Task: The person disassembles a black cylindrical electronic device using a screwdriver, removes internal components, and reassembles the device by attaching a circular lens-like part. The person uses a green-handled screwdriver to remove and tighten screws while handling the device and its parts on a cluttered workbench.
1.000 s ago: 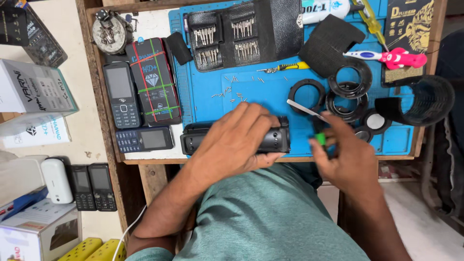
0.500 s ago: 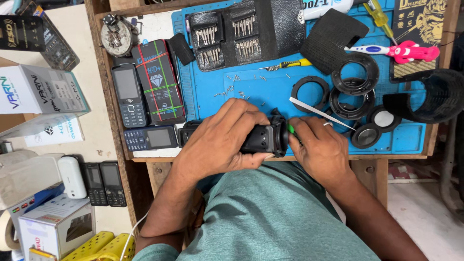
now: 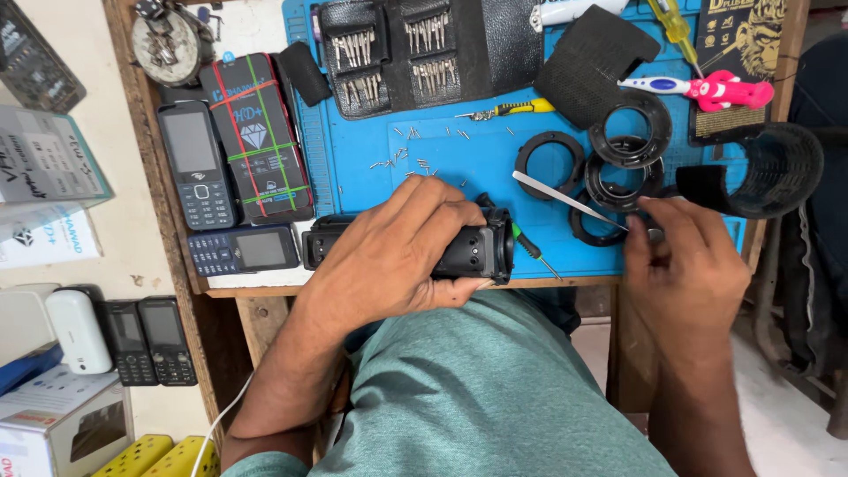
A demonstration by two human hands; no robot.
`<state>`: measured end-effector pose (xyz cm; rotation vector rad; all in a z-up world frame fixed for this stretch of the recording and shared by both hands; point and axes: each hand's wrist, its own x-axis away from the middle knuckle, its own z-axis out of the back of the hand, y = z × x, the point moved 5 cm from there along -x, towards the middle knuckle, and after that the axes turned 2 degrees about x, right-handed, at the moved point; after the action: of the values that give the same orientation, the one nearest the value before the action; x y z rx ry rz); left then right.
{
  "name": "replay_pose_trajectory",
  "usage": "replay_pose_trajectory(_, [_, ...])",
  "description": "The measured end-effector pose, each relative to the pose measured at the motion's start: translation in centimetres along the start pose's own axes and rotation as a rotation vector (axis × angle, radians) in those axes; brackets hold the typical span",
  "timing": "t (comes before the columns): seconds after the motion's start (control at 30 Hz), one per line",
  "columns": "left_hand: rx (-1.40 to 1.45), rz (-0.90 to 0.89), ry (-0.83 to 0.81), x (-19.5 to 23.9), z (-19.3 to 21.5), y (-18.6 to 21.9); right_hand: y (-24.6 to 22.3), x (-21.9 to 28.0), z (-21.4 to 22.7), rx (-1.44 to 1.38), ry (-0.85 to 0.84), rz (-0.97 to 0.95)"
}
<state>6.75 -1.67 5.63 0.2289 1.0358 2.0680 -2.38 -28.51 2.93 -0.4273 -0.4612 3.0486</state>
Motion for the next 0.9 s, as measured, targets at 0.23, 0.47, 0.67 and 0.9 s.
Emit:
replay_pose_trajectory(0.23, [0.021, -0.004, 0.01, 0.0, 0.2, -0.1, 2.9, 2.1, 1.5, -0.103, -0.163, -0.199])
replay_pose_trajectory(0.47, [0.056, 0.027, -0.025, -0.1, -0.2, -0.5, 2.0, 2.1, 0.9, 0.012, -0.132, -0.099])
replay_pose_trajectory(0.67, [0.075, 0.017, -0.011, 0.4, 0.2, -0.5, 3.4, 3.5, 0.2, -0.033, -0.097, -0.08])
replay_pose_trajectory(0.9, [0.068, 0.022, 0.009, 1.0, 0.3, -0.3, 0.5, 5.1, 0.7, -0.273, 0.169, 0.007])
